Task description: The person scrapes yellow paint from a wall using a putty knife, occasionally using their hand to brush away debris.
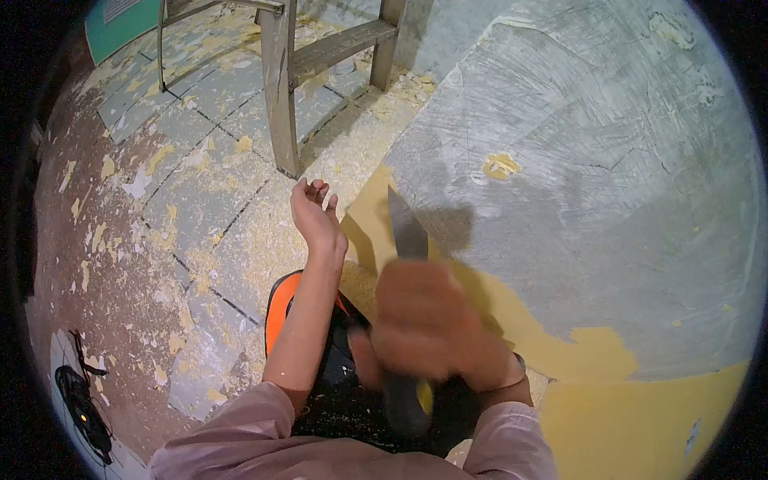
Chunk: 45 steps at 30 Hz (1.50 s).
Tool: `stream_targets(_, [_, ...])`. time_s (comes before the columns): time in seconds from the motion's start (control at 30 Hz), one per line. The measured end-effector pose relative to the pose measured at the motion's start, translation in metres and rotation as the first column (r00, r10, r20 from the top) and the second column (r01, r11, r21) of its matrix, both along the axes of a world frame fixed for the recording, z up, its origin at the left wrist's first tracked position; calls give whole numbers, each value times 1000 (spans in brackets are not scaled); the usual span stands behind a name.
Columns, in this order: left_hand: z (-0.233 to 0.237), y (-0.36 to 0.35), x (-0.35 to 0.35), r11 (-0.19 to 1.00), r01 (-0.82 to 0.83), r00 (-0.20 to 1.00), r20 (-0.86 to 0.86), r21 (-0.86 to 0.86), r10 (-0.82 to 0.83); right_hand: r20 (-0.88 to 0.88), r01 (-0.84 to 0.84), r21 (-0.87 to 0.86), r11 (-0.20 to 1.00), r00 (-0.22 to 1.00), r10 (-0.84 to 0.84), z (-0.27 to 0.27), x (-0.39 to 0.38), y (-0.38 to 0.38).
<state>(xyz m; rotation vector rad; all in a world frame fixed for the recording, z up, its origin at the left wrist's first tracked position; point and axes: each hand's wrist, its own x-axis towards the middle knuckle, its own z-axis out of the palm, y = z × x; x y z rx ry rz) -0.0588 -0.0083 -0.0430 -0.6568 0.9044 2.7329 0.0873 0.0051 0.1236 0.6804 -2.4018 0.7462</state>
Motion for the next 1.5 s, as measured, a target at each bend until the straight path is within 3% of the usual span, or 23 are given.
stream_targets(0.03, [-1,0,-1,1000,4,1000,1,-1,-4,3,6,-8,1000,1000,-6,-8,-6,-1])
stream_targets(0.1, [0,1,-1,1000,7,1000,-5,2,-7,-300,61,40,997,953,-46,-25,-23,7])
stream_targets(0.13, [1,1,-1,1000,12,1000,-8,-5,-12,-301,59,41,997,953,-44,-19,-15,6])
stream_targets(0.2, [-1,0,1,1000,13,1000,-1,-22,-13,42,-93,-78,993,994,96,2,9,-2])
stream_targets(0.23, [-1,1,0,1000,8,1000,-9,-23,-8,42,-90,-87,992,995,94,-3,4,2])
stream_targets(0.3, [0,2,3,1000,8,1000,-23,-17,-9,-36,95,154,984,995,-90,-15,-12,14])
stream_targets(0.33, [3,3,2,1000,2,1000,-19,4,-2,-46,92,160,983,995,-86,-14,-11,12])
stream_targets(0.4, [2,3,2,1000,-7,1000,-3,19,7,-195,-210,-122,970,963,184,-11,-2,3])
stream_targets(0.5, [-1,1,5,1000,0,1000,-31,29,1,-99,-151,-11,988,984,149,-23,-27,20])
stream_targets(0.63, [1,3,2,999,-2,1000,-14,34,2,-133,-178,-9,984,976,175,-10,-7,10])
stream_targets(0.7, [-1,-1,6,1000,6,1000,-6,27,-6,-1,148,-1,989,989,-148,-25,-14,14])
stream_targets(0.77, [0,2,3,1000,19,1000,-10,0,-19,16,137,38,990,990,-137,-13,-5,6])
stream_targets(0.83, [1,2,2,1000,10,1000,-1,22,-10,22,-63,-25,998,998,64,-4,11,4])
stream_targets(0.87, [1,1,2,999,4,1000,8,36,-4,0,-24,132,991,1000,24,-5,9,8])
stream_targets(1.0, [-1,3,1,999,7,1000,-21,47,-6,-61,151,55,987,987,-147,-24,-12,8])
stream_targets(1.07, [-2,1,2,1000,6,1000,-25,30,-5,-165,-216,-72,974,965,202,-20,-4,8])
stream_targets(1.17, [-2,1,2,999,-9,999,-35,39,10,-73,-94,16,995,993,95,-29,-26,19])
stream_targets(1.27, [1,1,4,999,12,1000,-25,49,-11,-26,0,5,1000,1000,0,-8,5,-2])
stream_targets(1.37, [-1,-1,2,1000,24,999,-35,10,-23,-1,2,16,1000,1000,-2,-31,-21,21])
stream_targets(1.43, [-1,2,1,999,27,999,-41,21,-26,-116,-18,44,999,993,23,-32,-17,17])
stream_targets(1.5, [-3,2,0,999,22,999,-32,23,-22,55,-151,-26,988,987,152,-15,3,13])
